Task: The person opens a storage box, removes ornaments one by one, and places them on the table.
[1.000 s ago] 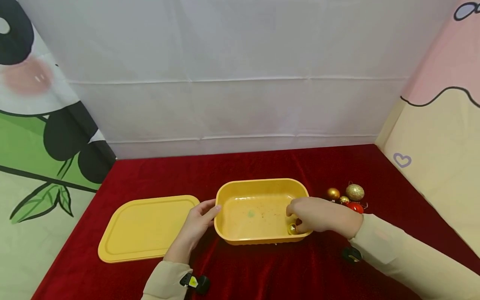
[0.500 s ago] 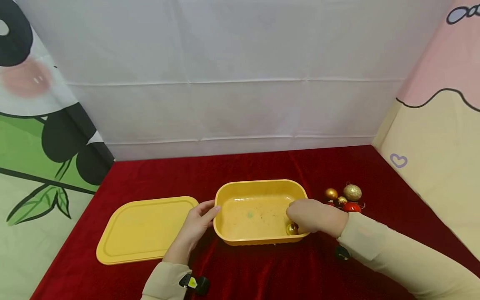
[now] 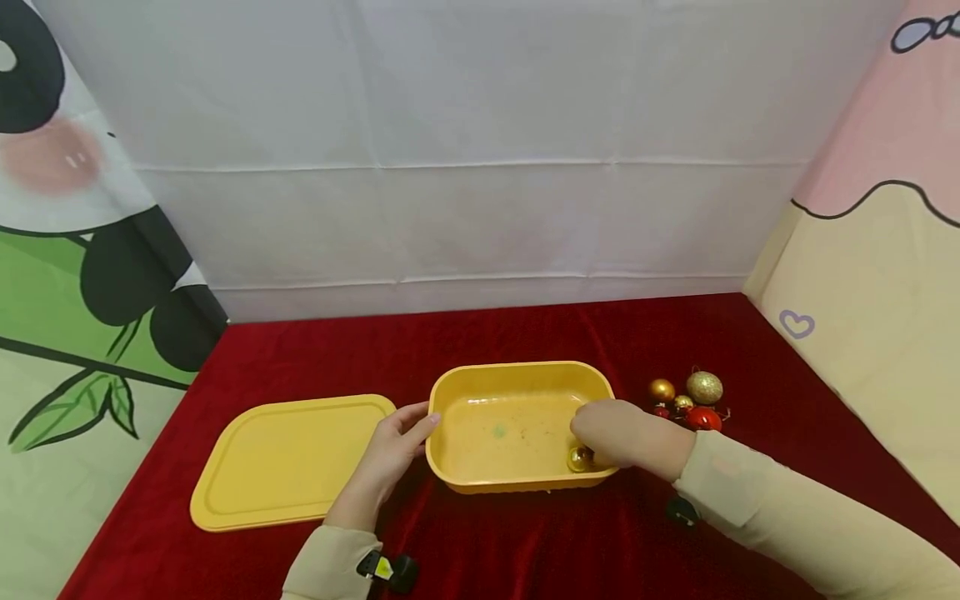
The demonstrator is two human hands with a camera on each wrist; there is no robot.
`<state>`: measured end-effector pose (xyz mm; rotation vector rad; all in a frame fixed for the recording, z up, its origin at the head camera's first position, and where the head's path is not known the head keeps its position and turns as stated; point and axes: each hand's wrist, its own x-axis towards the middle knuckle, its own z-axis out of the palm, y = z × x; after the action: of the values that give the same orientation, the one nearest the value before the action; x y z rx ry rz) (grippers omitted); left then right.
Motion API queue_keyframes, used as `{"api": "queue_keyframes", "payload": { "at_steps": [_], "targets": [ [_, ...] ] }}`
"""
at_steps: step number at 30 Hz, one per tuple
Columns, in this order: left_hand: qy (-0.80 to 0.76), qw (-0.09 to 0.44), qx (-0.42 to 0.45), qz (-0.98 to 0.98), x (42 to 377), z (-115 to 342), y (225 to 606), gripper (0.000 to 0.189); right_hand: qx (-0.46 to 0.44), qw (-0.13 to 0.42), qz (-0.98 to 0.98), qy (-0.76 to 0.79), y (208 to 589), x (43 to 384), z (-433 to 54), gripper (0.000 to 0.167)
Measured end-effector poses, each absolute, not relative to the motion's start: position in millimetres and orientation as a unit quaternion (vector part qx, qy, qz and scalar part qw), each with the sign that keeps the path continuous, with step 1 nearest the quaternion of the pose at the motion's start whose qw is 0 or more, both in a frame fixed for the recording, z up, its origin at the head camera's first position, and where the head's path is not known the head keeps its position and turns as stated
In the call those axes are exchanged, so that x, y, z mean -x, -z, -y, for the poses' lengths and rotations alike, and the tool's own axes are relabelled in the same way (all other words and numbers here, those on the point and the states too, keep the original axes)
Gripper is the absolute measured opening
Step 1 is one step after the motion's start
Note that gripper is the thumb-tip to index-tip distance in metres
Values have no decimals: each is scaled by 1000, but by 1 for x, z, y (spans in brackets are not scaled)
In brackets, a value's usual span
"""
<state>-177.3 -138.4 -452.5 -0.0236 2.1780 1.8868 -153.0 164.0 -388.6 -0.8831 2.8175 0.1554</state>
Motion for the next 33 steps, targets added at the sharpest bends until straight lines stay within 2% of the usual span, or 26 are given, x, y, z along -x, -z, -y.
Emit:
{"api": "queue_keyframes", "payload": {
  "at_steps": [12,17,22,28,33],
  "targets": [
    [-653,127,9,-747,174,139,455,50,326,5,-945,29,393,146,-176,18],
    [-649,125,12,-750,176,139,454,50,328,-63,-941,58,397,143,-182,14],
    [-645,126,13,-754,177,139,453,49,312,-99,-941,91,399,140,-187,18],
    [-645,128,16,-753,176,139,452,50,274,-121,-946,125,400,136,-192,29],
    [-646,129,16,-752,176,139,451,50,254,-134,-945,159,402,134,-195,31]
  ]
}}
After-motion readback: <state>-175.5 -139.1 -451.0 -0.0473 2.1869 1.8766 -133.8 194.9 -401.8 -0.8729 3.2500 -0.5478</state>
